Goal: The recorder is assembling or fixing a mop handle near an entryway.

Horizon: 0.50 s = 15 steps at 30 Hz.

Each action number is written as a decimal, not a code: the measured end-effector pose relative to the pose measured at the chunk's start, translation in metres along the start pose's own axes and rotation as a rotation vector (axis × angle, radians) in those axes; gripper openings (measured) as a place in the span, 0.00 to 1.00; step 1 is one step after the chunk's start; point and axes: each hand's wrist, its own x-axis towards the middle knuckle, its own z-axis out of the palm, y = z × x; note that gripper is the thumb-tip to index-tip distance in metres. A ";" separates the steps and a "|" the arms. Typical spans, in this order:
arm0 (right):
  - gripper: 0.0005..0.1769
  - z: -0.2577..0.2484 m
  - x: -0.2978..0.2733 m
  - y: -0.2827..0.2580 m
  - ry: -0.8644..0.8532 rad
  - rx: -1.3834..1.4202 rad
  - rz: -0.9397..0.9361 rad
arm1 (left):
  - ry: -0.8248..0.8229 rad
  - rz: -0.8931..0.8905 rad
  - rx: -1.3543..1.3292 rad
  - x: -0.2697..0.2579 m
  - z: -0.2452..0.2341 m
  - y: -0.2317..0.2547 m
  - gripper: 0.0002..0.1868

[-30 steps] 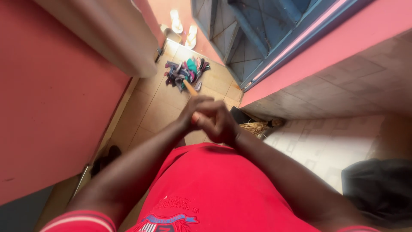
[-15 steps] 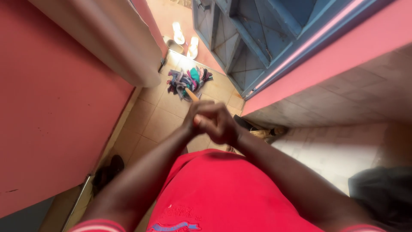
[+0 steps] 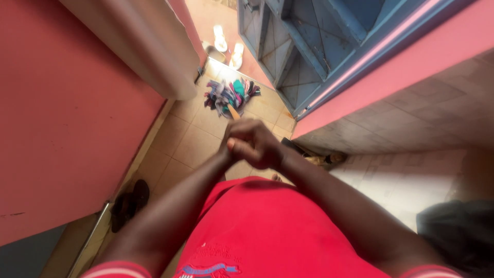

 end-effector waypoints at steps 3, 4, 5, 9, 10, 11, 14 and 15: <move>0.15 0.007 -0.004 -0.011 -0.112 -0.019 -0.094 | 0.075 -0.102 -0.017 -0.023 0.013 -0.006 0.14; 0.15 0.009 -0.005 -0.007 -0.112 -0.019 -0.091 | 0.074 -0.103 -0.019 -0.022 0.012 -0.003 0.14; 0.16 0.010 -0.003 -0.002 -0.105 -0.016 -0.109 | 0.039 -0.112 0.098 -0.019 0.008 -0.001 0.15; 0.18 0.006 -0.001 0.015 -0.003 -0.073 -0.109 | -0.069 -0.098 0.186 0.007 -0.012 0.017 0.17; 0.18 0.006 0.000 0.013 -0.003 -0.074 -0.109 | -0.069 -0.097 0.186 0.007 -0.013 0.019 0.17; 0.18 0.007 -0.002 0.011 0.013 -0.074 -0.094 | -0.092 -0.179 0.049 0.004 -0.013 0.023 0.17; 0.18 0.007 -0.005 -0.004 -0.013 -0.048 -0.072 | -0.086 -0.292 -0.170 -0.015 0.000 0.019 0.17; 0.18 0.005 0.001 -0.007 -0.051 -0.029 -0.082 | -0.057 -0.309 -0.241 -0.016 0.001 0.011 0.17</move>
